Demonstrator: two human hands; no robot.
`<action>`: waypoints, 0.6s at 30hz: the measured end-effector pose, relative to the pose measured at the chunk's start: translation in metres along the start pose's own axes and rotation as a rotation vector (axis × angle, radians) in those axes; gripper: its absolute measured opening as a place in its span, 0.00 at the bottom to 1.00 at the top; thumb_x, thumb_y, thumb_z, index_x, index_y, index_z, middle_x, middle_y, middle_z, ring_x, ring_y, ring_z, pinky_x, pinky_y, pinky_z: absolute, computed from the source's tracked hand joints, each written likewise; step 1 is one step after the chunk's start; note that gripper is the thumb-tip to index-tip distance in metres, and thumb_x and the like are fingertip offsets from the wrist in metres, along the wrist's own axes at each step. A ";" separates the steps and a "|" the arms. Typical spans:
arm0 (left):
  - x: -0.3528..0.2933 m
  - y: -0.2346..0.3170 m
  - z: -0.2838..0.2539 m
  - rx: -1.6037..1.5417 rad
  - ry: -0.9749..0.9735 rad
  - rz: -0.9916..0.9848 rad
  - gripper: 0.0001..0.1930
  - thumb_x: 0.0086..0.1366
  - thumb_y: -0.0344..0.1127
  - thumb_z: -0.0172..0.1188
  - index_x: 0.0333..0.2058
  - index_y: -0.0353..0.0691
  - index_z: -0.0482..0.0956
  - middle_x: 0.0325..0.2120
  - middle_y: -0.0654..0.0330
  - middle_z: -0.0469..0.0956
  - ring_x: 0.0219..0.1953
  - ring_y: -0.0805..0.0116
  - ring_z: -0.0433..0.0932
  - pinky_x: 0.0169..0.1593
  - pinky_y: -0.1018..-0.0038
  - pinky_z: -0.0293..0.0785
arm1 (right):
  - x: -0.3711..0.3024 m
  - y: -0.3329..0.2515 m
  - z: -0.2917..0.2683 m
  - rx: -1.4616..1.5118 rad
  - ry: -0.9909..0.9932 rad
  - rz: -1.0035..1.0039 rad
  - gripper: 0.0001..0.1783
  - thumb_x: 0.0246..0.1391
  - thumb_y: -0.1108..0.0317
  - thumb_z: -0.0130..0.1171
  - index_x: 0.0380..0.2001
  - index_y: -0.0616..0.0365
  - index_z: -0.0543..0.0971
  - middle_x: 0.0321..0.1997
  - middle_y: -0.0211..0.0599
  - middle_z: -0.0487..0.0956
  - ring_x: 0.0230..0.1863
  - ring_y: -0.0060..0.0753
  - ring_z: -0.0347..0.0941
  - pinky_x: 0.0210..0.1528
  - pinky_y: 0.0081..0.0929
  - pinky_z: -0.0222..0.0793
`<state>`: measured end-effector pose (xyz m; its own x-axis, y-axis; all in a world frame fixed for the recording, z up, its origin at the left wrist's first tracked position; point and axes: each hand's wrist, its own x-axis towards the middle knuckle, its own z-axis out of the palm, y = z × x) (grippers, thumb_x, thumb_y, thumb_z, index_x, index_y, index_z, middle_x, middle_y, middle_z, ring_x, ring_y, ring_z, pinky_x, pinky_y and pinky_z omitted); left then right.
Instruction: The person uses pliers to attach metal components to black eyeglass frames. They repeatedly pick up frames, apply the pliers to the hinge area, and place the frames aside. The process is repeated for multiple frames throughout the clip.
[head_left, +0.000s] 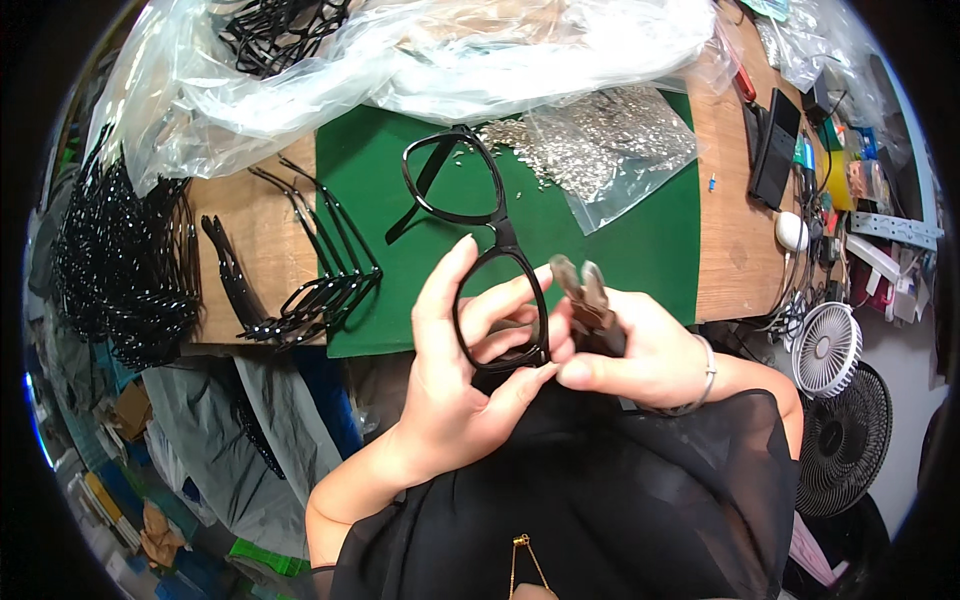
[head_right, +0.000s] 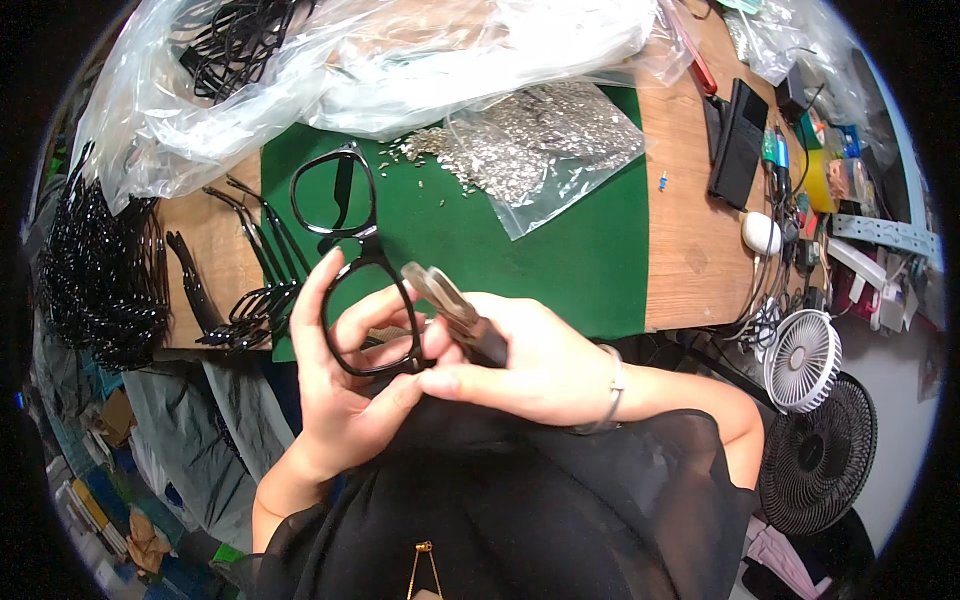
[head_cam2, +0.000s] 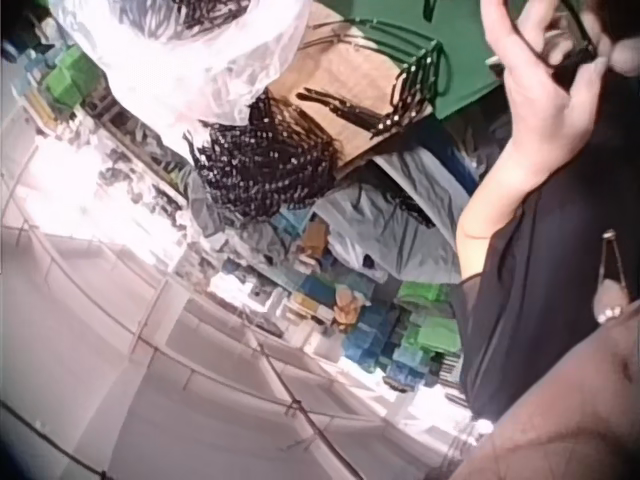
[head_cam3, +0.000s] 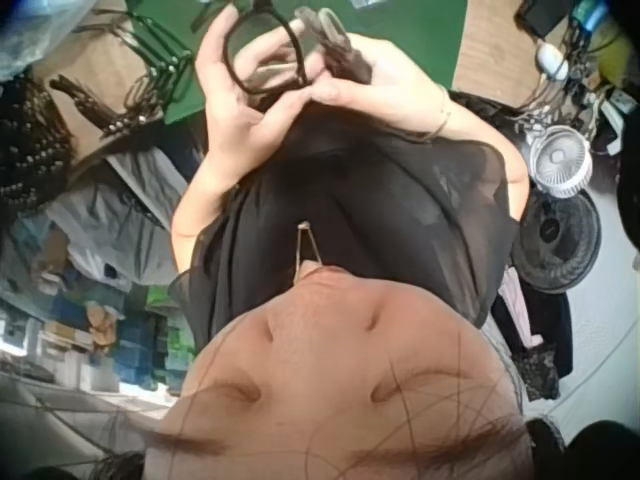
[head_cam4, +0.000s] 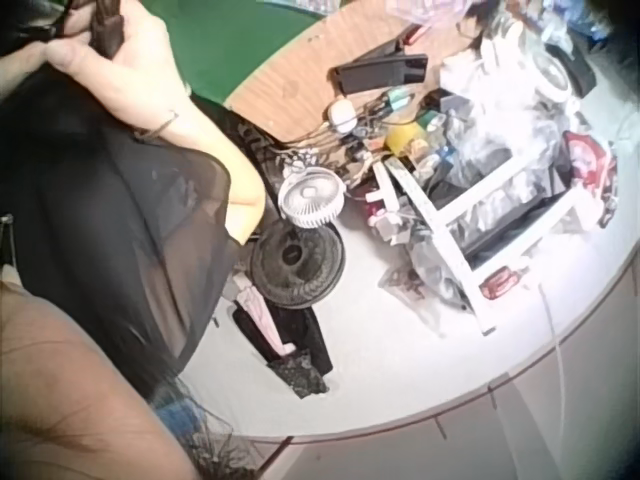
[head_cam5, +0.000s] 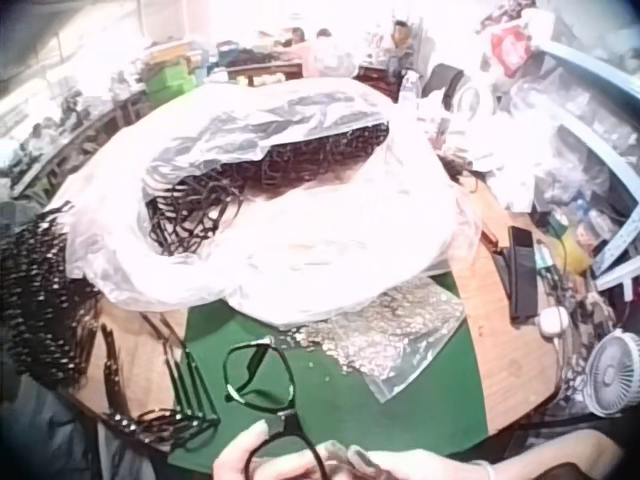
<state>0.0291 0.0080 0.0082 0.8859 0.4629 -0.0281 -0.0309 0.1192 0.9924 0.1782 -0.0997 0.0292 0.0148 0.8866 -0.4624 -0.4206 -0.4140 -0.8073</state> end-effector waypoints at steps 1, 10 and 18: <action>-0.002 0.003 -0.005 -0.018 0.000 0.000 0.44 0.49 0.14 0.55 0.58 0.37 0.35 0.51 0.45 0.61 0.44 0.65 0.71 0.48 0.73 0.70 | -0.004 0.000 -0.002 -0.078 0.020 -0.013 0.14 0.48 0.70 0.58 0.36 0.64 0.70 0.33 0.30 0.71 0.36 0.18 0.65 0.41 0.20 0.63; -0.004 0.002 -0.005 -0.118 0.005 0.000 0.46 0.50 0.17 0.57 0.59 0.38 0.32 0.51 0.43 0.62 0.42 0.64 0.74 0.45 0.74 0.70 | 0.000 -0.009 -0.004 -0.765 -0.199 -0.022 0.16 0.50 0.59 0.53 0.31 0.64 0.71 0.29 0.48 0.74 0.33 0.47 0.71 0.35 0.35 0.66; 0.000 0.000 -0.004 -0.059 -0.025 -0.071 0.44 0.53 0.16 0.54 0.58 0.38 0.31 0.51 0.42 0.61 0.44 0.60 0.73 0.46 0.72 0.71 | 0.004 -0.011 -0.002 -1.125 -0.120 0.043 0.16 0.48 0.61 0.55 0.29 0.67 0.70 0.26 0.51 0.75 0.30 0.51 0.73 0.32 0.38 0.69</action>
<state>0.0267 0.0117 0.0081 0.8980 0.4298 -0.0942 0.0055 0.2030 0.9792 0.1845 -0.0918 0.0357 -0.0928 0.8561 -0.5084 0.6369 -0.3415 -0.6912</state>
